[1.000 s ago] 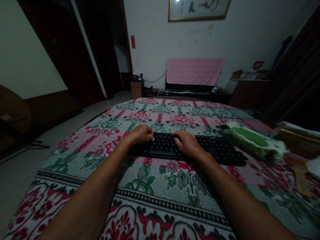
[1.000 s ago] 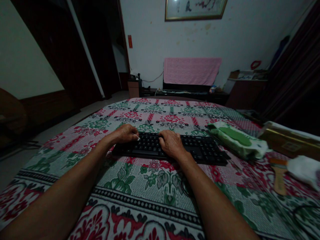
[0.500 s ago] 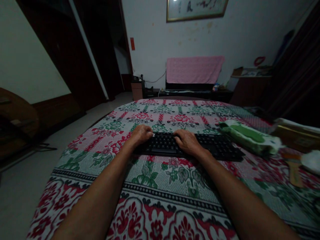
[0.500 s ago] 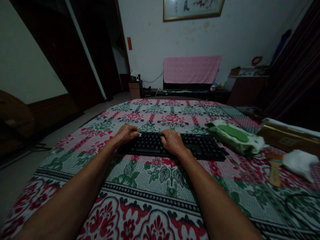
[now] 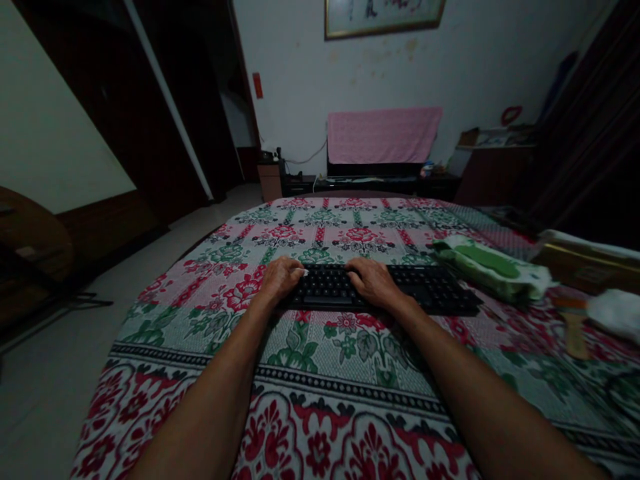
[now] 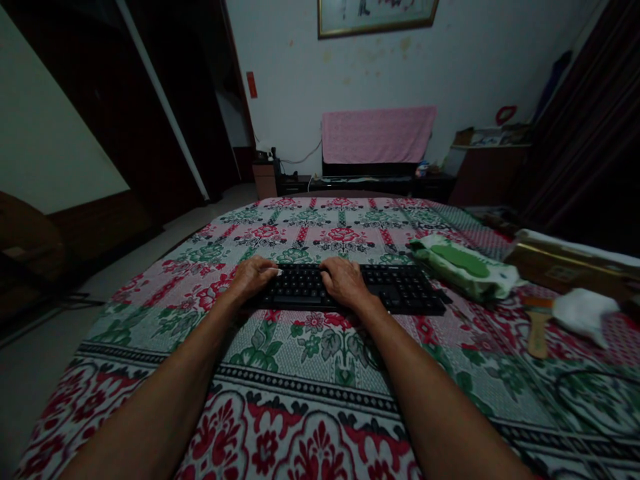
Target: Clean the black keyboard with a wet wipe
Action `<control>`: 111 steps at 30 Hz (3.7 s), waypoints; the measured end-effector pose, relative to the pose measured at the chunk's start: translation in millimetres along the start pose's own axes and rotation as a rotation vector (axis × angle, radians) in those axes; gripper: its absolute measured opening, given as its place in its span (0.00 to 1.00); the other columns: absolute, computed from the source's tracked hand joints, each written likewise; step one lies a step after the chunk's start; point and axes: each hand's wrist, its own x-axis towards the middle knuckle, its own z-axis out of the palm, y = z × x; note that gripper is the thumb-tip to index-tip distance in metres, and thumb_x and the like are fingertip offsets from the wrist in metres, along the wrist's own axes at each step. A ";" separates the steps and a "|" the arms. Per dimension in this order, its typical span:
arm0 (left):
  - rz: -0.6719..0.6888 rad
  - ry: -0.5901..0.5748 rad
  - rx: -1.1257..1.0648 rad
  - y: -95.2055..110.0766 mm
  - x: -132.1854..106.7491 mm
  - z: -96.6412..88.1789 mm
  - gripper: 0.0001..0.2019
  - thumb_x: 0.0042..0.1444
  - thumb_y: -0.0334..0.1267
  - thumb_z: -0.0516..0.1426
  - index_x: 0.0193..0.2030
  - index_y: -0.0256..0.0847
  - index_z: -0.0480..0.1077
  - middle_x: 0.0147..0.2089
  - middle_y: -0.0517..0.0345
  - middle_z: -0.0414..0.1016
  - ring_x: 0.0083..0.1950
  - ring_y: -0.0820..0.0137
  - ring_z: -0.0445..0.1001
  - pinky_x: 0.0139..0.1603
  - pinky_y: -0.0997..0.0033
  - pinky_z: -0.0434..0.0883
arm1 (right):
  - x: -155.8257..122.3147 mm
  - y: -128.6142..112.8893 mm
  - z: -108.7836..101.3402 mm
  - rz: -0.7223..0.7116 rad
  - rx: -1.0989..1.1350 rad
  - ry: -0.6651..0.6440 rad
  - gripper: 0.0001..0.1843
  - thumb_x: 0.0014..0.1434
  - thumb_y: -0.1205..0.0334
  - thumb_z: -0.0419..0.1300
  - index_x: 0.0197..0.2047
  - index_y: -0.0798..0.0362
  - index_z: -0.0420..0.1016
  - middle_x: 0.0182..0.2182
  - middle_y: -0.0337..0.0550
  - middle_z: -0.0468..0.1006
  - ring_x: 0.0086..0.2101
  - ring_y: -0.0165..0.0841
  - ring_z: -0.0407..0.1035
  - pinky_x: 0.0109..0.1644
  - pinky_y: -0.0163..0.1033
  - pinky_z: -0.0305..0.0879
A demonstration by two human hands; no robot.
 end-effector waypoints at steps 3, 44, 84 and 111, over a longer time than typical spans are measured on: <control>-0.020 0.000 -0.056 -4.0 -0.7 -1.1 0.12 0.51 0.42 0.52 0.37 0.43 0.74 0.38 0.57 0.73 0.40 0.69 0.69 0.43 0.73 0.64 | -0.1 0.6 0.3 -0.001 -0.001 -0.001 0.12 0.57 0.61 0.49 0.43 0.51 0.68 0.42 0.43 0.72 0.44 0.34 0.63 0.48 0.40 0.53; 0.098 -0.079 0.028 12.7 -1.1 -3.5 0.11 0.48 0.39 0.52 0.34 0.43 0.75 0.36 0.56 0.74 0.39 0.67 0.70 0.40 0.73 0.64 | 0.3 -2.5 -2.5 0.001 0.005 -0.007 0.11 0.56 0.62 0.49 0.41 0.50 0.67 0.40 0.43 0.72 0.42 0.34 0.63 0.47 0.40 0.54; -0.039 -0.041 -0.023 -4.9 3.5 -10.3 0.11 0.47 0.41 0.54 0.33 0.42 0.74 0.36 0.56 0.73 0.40 0.68 0.69 0.42 0.73 0.64 | 1.0 -1.2 -1.3 -0.003 -0.006 -0.013 0.12 0.56 0.62 0.48 0.42 0.50 0.68 0.41 0.43 0.72 0.42 0.35 0.63 0.46 0.41 0.54; -0.066 -0.007 -0.216 -23.1 5.2 -8.6 0.09 0.44 0.38 0.53 0.29 0.39 0.73 0.37 0.55 0.75 0.39 0.67 0.71 0.40 0.71 0.65 | -3.9 -26.0 1.2 -0.075 -0.049 -0.100 0.22 0.59 0.47 0.45 0.51 0.48 0.63 0.55 0.50 0.60 0.54 0.42 0.52 0.52 0.54 0.48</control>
